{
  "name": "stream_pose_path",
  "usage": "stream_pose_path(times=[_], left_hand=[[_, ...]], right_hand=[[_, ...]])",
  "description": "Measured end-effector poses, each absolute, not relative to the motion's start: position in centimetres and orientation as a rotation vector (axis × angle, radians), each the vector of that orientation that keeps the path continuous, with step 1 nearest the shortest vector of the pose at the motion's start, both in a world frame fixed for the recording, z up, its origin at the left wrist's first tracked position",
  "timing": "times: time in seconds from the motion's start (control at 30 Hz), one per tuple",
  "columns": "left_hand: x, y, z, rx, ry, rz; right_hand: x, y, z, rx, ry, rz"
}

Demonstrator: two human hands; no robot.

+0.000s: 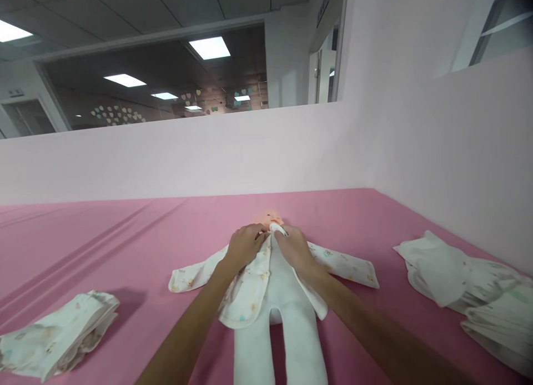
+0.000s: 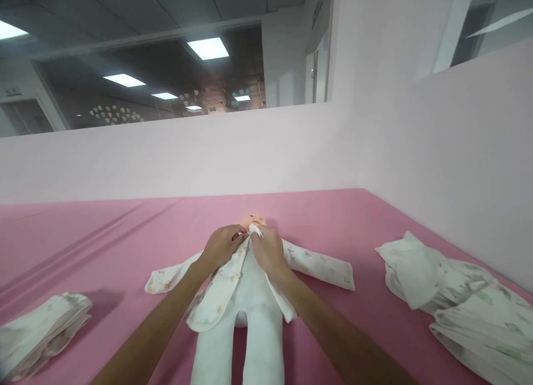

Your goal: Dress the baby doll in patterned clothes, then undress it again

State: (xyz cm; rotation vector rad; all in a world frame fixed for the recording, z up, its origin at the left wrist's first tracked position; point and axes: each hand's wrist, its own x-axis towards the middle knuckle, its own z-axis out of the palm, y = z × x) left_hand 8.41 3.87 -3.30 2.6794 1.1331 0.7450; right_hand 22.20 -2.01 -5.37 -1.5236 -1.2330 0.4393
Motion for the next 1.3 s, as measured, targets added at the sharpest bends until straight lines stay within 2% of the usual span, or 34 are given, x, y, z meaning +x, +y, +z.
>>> stream_pose_path(times=[0.23, 0.4, 0.6, 1.07, 1.3], left_hand=[[8.6, 3.8, -2.9, 2.815, 1.159, 0.542], [8.7, 3.6, -3.2, 2.812, 1.253, 0.586], [8.2, 3.6, -3.9, 2.792, 1.151, 0.958], [6.3, 2.8, -2.6, 2.436, 1.059, 0.684], [6.6, 3.0, -3.1, 2.557, 1.134, 0.859]], right_hand=[[22.1, -2.3, -5.3, -1.495, -1.211, 0.467], [22.0, -2.3, -5.5, -1.477, -1.179, 0.481], [21.9, -2.2, -5.6, -1.453, -1.165, 0.475], [21.8, -2.7, -4.9, -1.379, -1.163, 0.559], [21.8, -2.8, -4.9, -1.401, -1.16, 0.573]])
